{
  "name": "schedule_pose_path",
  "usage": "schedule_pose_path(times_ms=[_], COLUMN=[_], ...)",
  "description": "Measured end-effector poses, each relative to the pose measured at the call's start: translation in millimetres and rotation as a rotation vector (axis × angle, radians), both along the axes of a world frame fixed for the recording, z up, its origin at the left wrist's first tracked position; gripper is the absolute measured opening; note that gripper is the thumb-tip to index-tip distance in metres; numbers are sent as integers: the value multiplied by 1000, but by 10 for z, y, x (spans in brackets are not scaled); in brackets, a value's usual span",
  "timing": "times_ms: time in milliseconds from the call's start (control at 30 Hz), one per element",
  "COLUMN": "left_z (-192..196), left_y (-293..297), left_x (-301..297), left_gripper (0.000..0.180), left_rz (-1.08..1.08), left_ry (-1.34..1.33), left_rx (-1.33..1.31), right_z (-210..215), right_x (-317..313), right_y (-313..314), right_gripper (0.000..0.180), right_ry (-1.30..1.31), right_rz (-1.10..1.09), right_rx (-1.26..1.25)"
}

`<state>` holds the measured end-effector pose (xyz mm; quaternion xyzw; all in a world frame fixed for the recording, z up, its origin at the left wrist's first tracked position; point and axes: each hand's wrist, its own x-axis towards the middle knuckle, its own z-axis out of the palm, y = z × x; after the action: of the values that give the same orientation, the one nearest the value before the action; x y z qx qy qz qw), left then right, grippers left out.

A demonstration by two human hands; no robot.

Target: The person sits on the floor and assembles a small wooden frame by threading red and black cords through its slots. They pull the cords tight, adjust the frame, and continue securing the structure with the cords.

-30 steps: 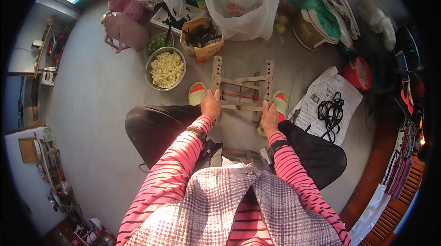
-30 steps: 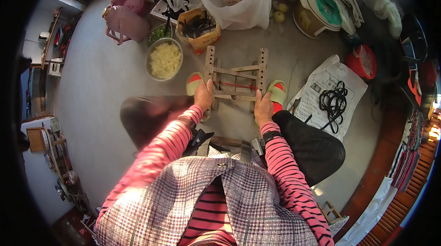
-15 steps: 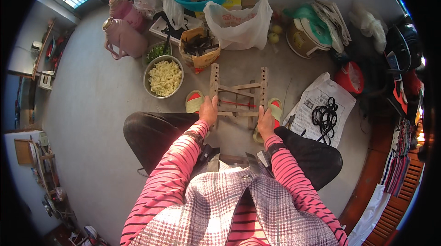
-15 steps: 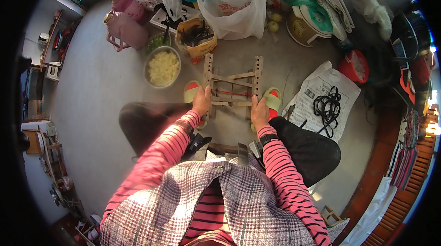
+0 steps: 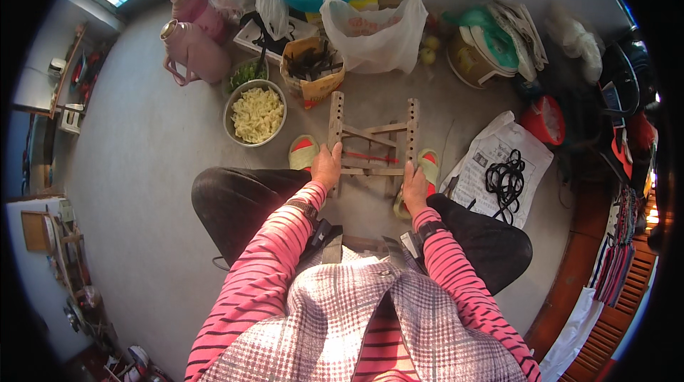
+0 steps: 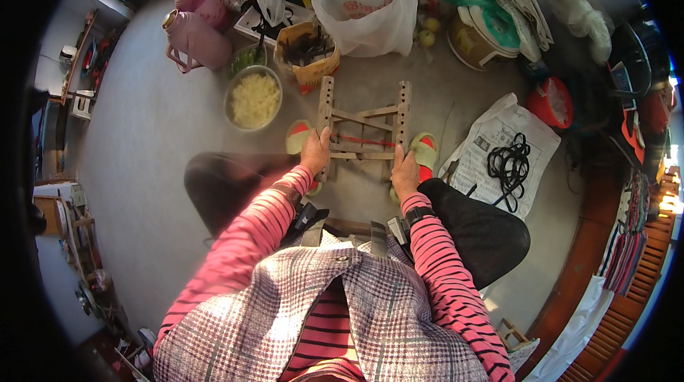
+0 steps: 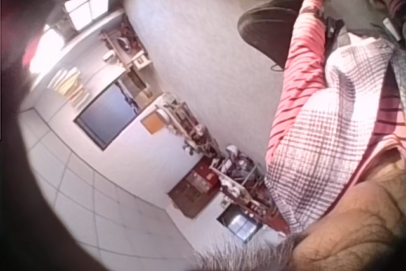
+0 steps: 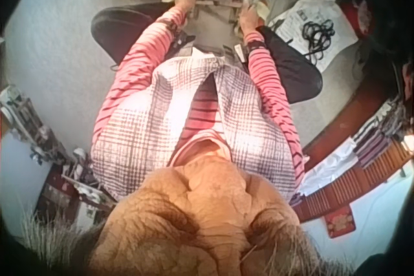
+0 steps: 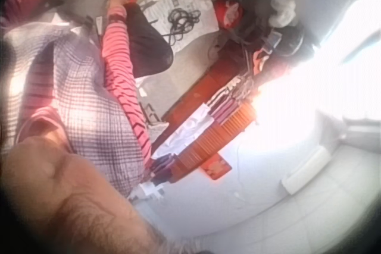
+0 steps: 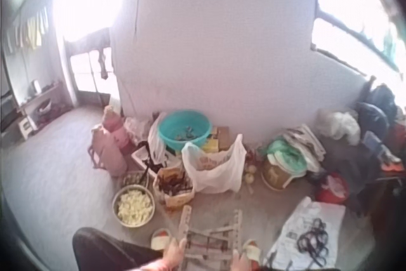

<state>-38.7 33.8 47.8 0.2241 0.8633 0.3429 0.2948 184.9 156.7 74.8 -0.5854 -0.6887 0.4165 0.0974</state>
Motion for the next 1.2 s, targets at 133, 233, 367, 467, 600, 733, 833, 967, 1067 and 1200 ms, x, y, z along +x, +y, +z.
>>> schedule_pose_path(times_ms=[133, 233, 367, 467, 600, 733, 833, 967, 1067, 1200], left_z=[60, 123, 160, 160, 169, 238, 322, 478, 619, 804], left_y=[-4, -17, 14, 1, 15, 63, 86, 121, 180, 257], left_x=[55, 46, 34, 32, 33, 45, 59, 47, 23, 1], left_gripper=[60, 57, 54, 52, 51, 49, 47, 48, 47, 46], left_rz=[15, 25, 44, 10, 1, -36, -58, -78, -94, -139], left_ry=[125, 103, 105, 101, 80, 100, 92, 98, 124, 46], left_rx=[-36, -63, -4, 36, 107, 140, 162, 213, 251, 230], right_z=[-160, -183, 12, 173, 196, 57, -2, 112, 311, 556], right_x=[28, 1, -42, -54, -41, -24, -16, -76, -164, -309], right_y=[-7, -8, -15, -23, 16, 70, 80, 91, 115, 114], right_gripper=[62, 63, 61, 59, 58, 57, 55, 52, 51, 49], right_ry=[-63, -94, -33, 18, 27, 34, 9, 49, 39, 71], right_rz=[-5, 0, -39, 19, 35, 110, 152, 199, 252, 300], right_rx=[75, 63, 17, 75, 27, 161, 312, 345, 304, 272])
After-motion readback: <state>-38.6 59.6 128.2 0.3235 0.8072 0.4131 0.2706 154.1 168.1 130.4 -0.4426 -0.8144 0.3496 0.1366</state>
